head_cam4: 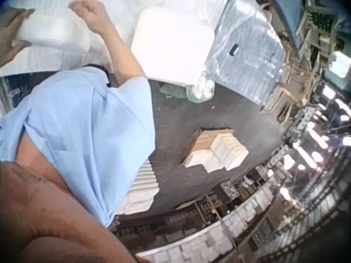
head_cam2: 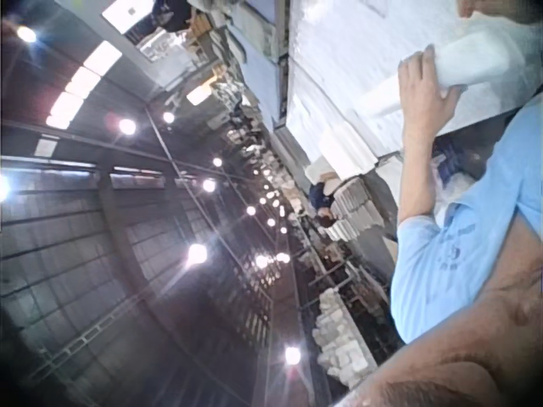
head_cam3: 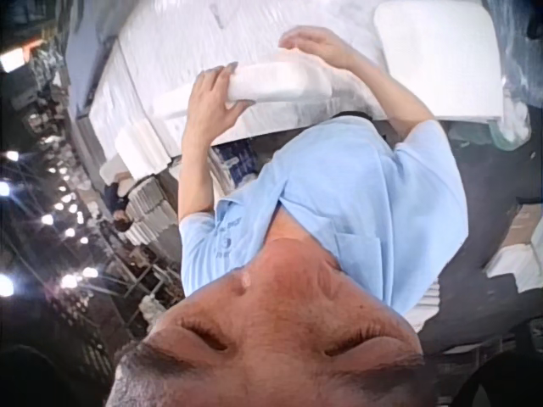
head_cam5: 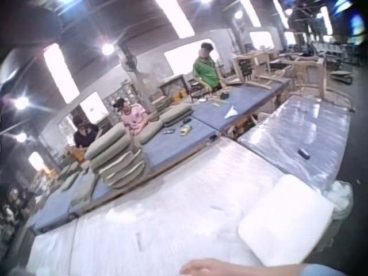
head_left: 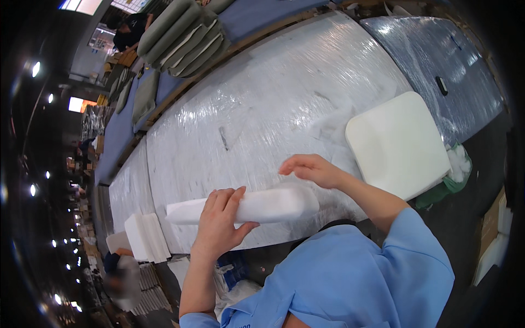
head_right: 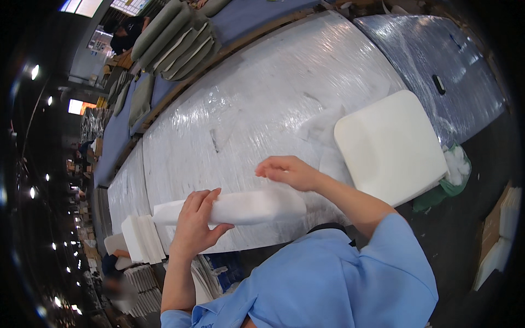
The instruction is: The person wraps a rectangular foam piece in white paper, folds the edges, and places it on a stack. They then pick up a gray fabric cover and insert the wrapped foam into it.
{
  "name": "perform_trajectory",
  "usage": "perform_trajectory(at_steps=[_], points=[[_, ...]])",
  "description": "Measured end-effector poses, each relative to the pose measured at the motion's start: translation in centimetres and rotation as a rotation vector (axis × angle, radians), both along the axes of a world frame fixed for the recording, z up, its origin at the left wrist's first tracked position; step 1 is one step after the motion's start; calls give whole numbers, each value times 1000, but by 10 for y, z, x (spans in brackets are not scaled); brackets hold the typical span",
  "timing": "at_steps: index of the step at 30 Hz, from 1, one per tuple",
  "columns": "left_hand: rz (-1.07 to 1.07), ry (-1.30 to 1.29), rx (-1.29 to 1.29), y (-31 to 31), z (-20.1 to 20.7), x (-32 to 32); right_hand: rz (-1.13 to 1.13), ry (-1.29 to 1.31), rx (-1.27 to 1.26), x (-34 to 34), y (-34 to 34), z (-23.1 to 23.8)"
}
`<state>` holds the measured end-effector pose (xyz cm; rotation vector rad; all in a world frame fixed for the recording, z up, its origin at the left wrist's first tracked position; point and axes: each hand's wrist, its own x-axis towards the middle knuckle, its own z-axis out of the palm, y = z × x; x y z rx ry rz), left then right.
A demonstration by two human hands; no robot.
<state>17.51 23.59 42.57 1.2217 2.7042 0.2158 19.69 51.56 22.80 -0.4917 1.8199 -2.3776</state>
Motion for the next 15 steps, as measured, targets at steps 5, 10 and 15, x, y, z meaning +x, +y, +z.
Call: perform_trajectory(at_steps=[5,10,15], points=[[-121,-50,32,17,0,-3,-301,280,120,81,-16,24],[-302,-5,60,34,-8,2,-520,461,269,92,-47,5],[-357,61,157,28,-28,7,-602,520,309,94,-58,7]])
